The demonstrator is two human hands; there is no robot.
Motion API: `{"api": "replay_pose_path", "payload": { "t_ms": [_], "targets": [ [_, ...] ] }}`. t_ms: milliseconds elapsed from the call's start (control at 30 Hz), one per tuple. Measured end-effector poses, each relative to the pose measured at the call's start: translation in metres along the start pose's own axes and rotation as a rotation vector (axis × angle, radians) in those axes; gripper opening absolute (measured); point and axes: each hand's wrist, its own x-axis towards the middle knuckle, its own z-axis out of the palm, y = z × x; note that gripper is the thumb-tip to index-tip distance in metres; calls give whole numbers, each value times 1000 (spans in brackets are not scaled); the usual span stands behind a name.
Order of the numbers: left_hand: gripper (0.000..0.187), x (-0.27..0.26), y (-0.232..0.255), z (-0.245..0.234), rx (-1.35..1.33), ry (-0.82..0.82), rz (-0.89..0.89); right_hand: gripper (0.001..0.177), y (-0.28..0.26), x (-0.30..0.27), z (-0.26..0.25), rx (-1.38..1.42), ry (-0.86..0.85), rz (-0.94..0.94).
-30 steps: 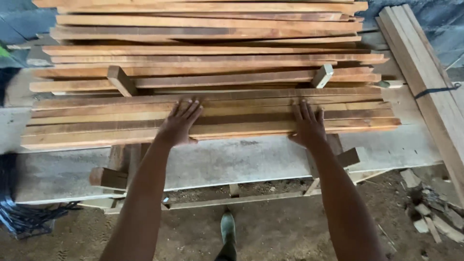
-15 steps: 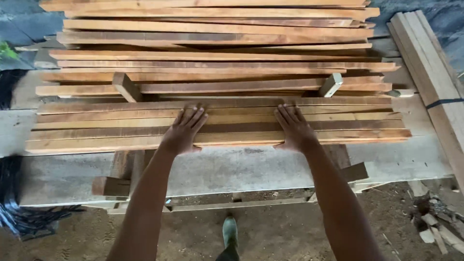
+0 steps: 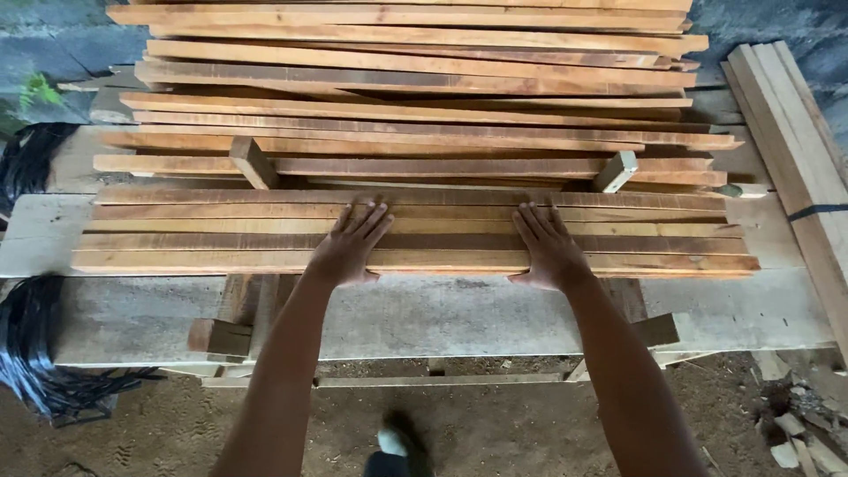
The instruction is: Organizing and aligning thin wooden slats on a workbench in a woodworking shop.
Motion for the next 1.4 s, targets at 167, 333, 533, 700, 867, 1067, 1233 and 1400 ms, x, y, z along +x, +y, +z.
{"api": "replay_pose_path", "payload": {
  "t_ms": [167, 333, 533, 700, 867, 1067, 1233, 1400],
  "targets": [
    [126, 1, 2, -14, 16, -23, 5, 140, -1, 3, -7, -4, 17, -16],
    [125, 2, -2, -6, -21, -73, -7, 141, -3, 2, -8, -11, 11, -3],
    [128, 0, 1, -5, 28, -53, 4, 141, -8, 2, -18, -9, -111, 63],
    [133, 0, -1, 2, 38, -19, 17, 140, -6, 9, -23, 32, -274, 110],
    [130, 0, -1, 0, -59, -109, 10, 143, -8, 2, -13, -5, -176, 89],
    [131, 4, -7, -11, -123, -166, 32, 143, -7, 5, -14, -34, -176, 80],
    [129, 4, -8, -13, -116, -170, 32, 134, -5, 5, -11, -199, -142, 38],
    [129, 0, -7, -2, -43, -125, 30, 140, -6, 1, -9, -89, -115, 33]
  ]
}}
